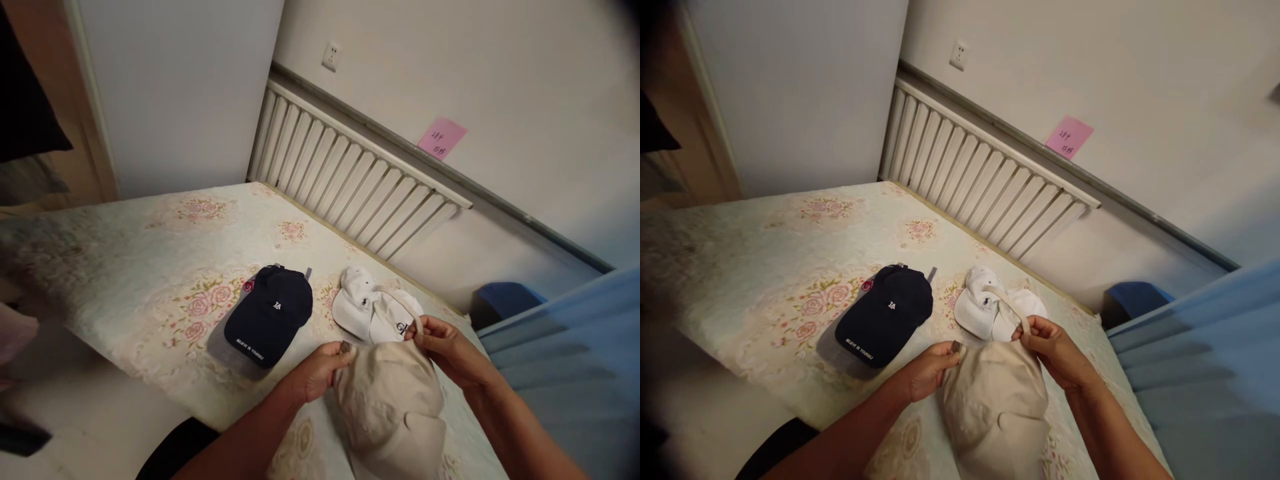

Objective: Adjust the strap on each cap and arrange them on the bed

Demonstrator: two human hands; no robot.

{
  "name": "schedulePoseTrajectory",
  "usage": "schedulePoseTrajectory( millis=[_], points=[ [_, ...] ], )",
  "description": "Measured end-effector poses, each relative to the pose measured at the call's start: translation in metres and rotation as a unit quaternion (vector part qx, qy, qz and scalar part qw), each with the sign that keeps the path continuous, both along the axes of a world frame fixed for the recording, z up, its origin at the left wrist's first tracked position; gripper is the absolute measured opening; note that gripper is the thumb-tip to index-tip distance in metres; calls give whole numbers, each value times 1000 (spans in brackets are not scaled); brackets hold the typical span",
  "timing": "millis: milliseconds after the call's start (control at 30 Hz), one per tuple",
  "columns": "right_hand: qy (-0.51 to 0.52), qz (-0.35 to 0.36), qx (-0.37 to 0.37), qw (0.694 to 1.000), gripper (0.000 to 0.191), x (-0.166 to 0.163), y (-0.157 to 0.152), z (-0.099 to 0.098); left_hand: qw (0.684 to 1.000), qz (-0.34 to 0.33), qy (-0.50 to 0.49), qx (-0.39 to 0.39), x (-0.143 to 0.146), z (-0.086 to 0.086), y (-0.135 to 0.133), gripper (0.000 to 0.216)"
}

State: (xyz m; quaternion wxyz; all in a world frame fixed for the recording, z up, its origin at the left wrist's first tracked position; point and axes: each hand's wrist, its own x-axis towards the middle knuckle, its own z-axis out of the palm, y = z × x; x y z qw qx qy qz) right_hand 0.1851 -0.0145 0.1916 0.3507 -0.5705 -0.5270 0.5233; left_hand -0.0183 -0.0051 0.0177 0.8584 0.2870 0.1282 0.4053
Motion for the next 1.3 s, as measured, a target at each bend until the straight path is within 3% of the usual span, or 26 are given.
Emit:
schedulePoseTrajectory(
  millis=[400,600,933,1300],
  points=[
    [-1,3,66,998,17,-3,10,8,999,-8,-29,-22,-3,9,1,17],
    [-51,-9,66,997,20,-10,13,2,998,-10,-58,-19,-1,4,1,18],
    [-120,70,46,989,21,-22,15,-11,994,18,-96,-41,0,9,0,18],
    [-117,89,28,989,24,-29,15,-21,994,23,-93,-52,0,9,2,14]
  ],
)
